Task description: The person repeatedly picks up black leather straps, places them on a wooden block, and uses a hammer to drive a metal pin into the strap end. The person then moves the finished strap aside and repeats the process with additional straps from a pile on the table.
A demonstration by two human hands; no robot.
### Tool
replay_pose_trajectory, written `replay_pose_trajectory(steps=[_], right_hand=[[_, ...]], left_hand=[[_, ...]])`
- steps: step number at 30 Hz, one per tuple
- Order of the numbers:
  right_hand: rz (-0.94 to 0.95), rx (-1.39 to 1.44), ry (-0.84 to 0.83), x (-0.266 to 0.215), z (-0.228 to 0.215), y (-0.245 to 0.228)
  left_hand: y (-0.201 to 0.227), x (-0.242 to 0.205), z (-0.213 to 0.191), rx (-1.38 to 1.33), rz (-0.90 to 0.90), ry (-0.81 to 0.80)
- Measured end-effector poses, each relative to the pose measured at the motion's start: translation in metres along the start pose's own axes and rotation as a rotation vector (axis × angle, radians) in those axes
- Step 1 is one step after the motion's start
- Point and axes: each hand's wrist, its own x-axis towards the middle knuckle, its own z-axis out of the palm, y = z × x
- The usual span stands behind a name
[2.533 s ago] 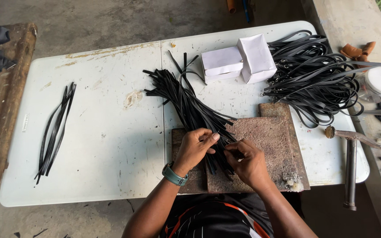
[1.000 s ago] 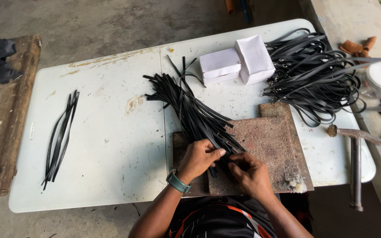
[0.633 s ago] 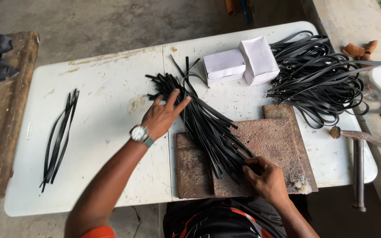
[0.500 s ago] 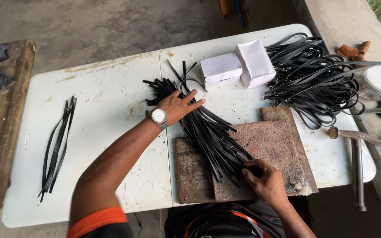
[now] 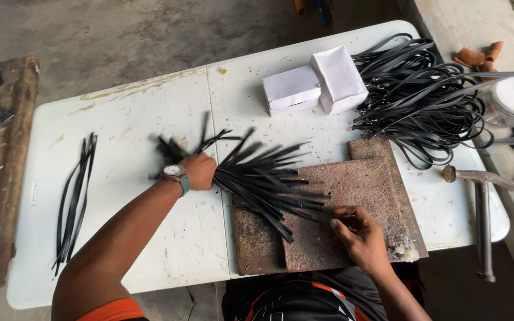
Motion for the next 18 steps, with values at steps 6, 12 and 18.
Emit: replay_pose_trajectory(steps=[6, 12, 18], right_hand=[[-0.164, 0.091, 0.059, -0.011, 0.002, 0.002], [-0.328, 0.061, -0.652, 0.011, 0.052, -0.056], [-0.319, 0.271, -0.766, 0.045, 0.139, -0.103]], left_hand=[[-0.009, -0.059, 0.032, -1.211, -0.232, -0.169], [0.052, -0.099, 0.025, -1.915, 0.223, 0.007], [0.131, -0.109, -0.01, -2.243, 0.487, 0.695]])
